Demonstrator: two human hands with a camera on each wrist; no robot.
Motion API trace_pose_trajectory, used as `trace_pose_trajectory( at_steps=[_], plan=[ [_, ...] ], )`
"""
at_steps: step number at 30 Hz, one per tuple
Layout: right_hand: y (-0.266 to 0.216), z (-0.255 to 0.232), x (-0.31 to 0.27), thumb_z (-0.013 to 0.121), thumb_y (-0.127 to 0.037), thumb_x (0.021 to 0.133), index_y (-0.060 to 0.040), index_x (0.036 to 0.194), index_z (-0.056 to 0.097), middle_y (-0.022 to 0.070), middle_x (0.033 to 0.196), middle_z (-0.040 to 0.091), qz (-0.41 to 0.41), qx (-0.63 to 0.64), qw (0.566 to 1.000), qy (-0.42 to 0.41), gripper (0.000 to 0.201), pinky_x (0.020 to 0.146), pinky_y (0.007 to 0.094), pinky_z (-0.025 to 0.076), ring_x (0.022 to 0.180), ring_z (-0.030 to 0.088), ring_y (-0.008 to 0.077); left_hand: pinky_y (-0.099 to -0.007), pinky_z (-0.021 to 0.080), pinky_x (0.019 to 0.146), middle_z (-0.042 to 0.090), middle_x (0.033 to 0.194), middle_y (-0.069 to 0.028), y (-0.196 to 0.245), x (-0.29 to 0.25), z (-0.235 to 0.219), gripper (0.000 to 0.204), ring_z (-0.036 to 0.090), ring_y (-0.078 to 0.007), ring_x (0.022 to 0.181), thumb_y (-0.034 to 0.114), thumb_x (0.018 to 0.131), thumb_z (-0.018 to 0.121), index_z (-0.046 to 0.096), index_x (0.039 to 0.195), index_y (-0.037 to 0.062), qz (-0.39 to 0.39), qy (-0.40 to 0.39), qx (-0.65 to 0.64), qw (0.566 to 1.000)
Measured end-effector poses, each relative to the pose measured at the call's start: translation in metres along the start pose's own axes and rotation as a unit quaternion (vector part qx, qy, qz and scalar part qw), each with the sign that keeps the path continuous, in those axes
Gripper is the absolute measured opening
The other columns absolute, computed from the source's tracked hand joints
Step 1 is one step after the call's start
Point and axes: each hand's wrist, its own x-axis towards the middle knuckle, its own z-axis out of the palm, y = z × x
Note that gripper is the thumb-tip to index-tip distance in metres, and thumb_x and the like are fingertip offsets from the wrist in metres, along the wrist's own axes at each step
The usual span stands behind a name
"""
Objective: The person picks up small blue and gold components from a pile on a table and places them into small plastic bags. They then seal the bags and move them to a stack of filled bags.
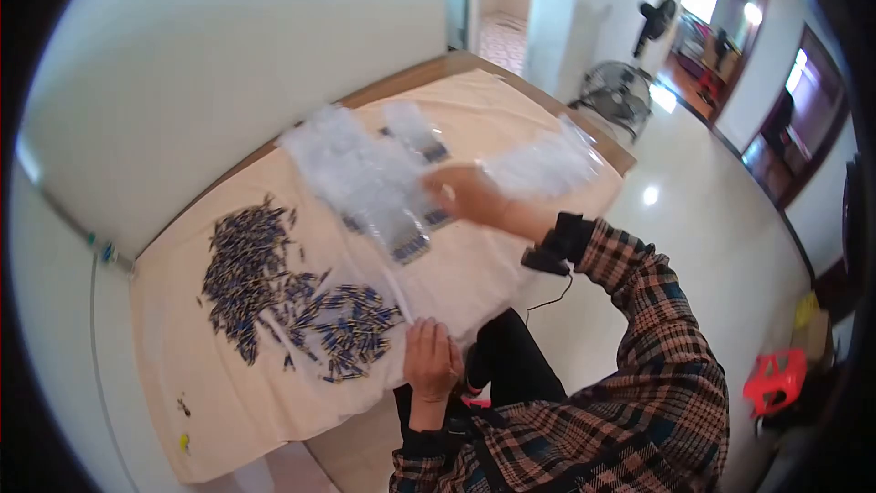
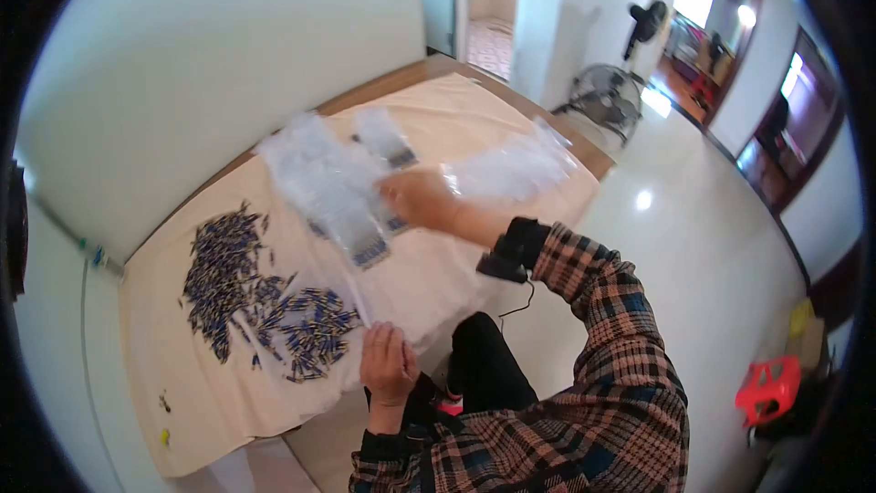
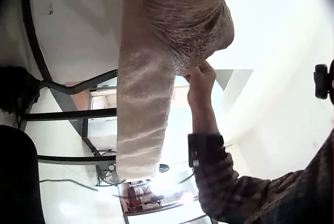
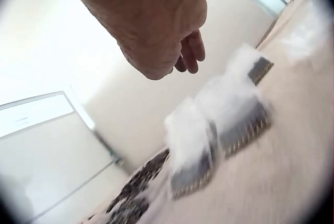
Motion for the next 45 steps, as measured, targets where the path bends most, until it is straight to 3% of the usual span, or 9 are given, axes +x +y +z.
trace_pose_trajectory(
  at_steps=[3,8,14,21,31,34,39,42,45],
  plan=[
    [-0.049,-0.004,-0.072,0.059,-0.016,0.082,-0.0086,0.091,0.066,0.0089,0.09,0.067,-0.04,-0.083,0.984,-0.151,0.013,0.071,0.0377,0.051,0.082,0.063,0.0266,-0.0482,0.046,0.095,0.063,0.106,-0.0183,0.001,-0.001,0.0,0.021,0.06,-0.0388,0.102,0.008,0.081,0.058,0.063,0.099,-0.0009,0.007,-0.01,0.004,1.0],
    [-0.045,-0.015,-0.135,0.062,-0.019,0.082,-0.0072,0.1,0.065,0.012,0.104,0.065,-0.085,-0.049,0.994,-0.043,0.022,0.085,0.0385,0.049,0.099,0.061,0.0267,-0.0484,0.045,0.095,0.063,0.105,-0.0191,0.005,-0.001,0.001,0.021,0.059,-0.0402,0.102,0.008,0.08,0.059,0.063,0.099,-0.0012,0.013,-0.002,0.033,0.999],
    [0.005,-0.054,-0.126,0.064,-0.022,0.084,-0.0024,0.116,0.058,0.0169,0.133,0.05,0.152,-0.234,0.955,0.099,0.039,0.109,0.0502,0.028,0.13,0.039,0.035,-0.0486,0.044,0.096,0.062,0.105,-0.0197,0.011,0.001,0.005,0.022,0.059,-0.0408,0.102,0.008,0.08,0.057,0.063,0.099,-0.0016,0.023,0.001,0.053,0.998],
    [0.035,-0.041,-0.127,0.065,-0.026,0.083,-0.0036,0.102,0.064,0.0146,0.12,0.058,0.266,-0.308,0.913,0.046,0.029,0.105,0.0487,0.033,0.123,0.044,0.0346,-0.0493,0.044,0.096,0.062,0.105,-0.0204,0.008,0.0,0.007,0.023,0.058,-0.0406,0.102,0.009,0.08,0.055,0.062,0.1,-0.0017,0.041,0.01,0.061,0.997],
    [0.029,-0.053,-0.135,0.066,-0.022,0.081,-0.0092,0.077,0.066,0.0034,0.09,0.066,0.172,-0.223,0.953,0.114,0.014,0.082,0.037,0.044,0.098,0.057,0.0225,-0.048,0.045,0.094,0.061,0.105,-0.0204,0.015,0.0,0.009,0.022,0.058,-0.0409,0.101,0.008,0.082,0.054,0.062,0.1,-0.002,0.034,0.005,0.076,0.996],
    [0.026,-0.054,-0.137,0.069,-0.018,0.079,-0.0087,0.075,0.065,0.0019,0.086,0.067,0.079,-0.152,0.958,0.231,0.011,0.077,0.0347,0.046,0.089,0.061,0.0213,-0.0475,0.046,0.093,0.061,0.105,-0.0204,0.014,-0.001,0.009,0.022,0.058,-0.0406,0.1,0.008,0.082,0.054,0.062,0.1,-0.0019,0.031,0.006,0.083,0.996],
    [-0.001,-0.053,-0.155,0.067,-0.011,0.083,-0.0032,0.078,0.063,0.0057,0.087,0.068,0.094,-0.001,0.947,0.306,0.01,0.07,0.0343,0.05,0.079,0.065,0.0202,-0.0441,0.047,0.09,0.061,0.107,-0.0202,0.012,0.001,0.009,0.021,0.058,-0.04,0.1,0.007,0.082,0.055,0.062,0.1,-0.002,0.039,0.01,0.076,0.996],
    [-0.042,-0.053,-0.17,0.062,-0.011,0.09,0.0004,0.081,0.064,0.006,0.084,0.069,0.287,0.27,0.866,0.308,0.015,0.066,0.0298,0.051,0.072,0.065,0.0146,-0.0432,0.046,0.091,0.061,0.108,-0.0199,0.007,-0.004,0.006,0.022,0.057,-0.0391,0.102,0.006,0.083,0.055,0.062,0.102,-0.0016,0.023,0.0,0.054,0.998],
    [-0.094,-0.066,-0.179,0.062,-0.014,0.092,0.0003,0.076,0.062,0.0012,0.074,0.065,0.3,0.486,0.773,0.277,0.021,0.057,0.0253,0.045,0.065,0.057,0.0075,-0.0449,0.043,0.095,0.059,0.114,-0.0206,0.016,-0.003,-0.003,0.026,0.057,-0.0409,0.102,0.003,0.083,0.055,0.06,0.108,-0.0023,0.002,0.027,-0.028,0.999]
  ],
)
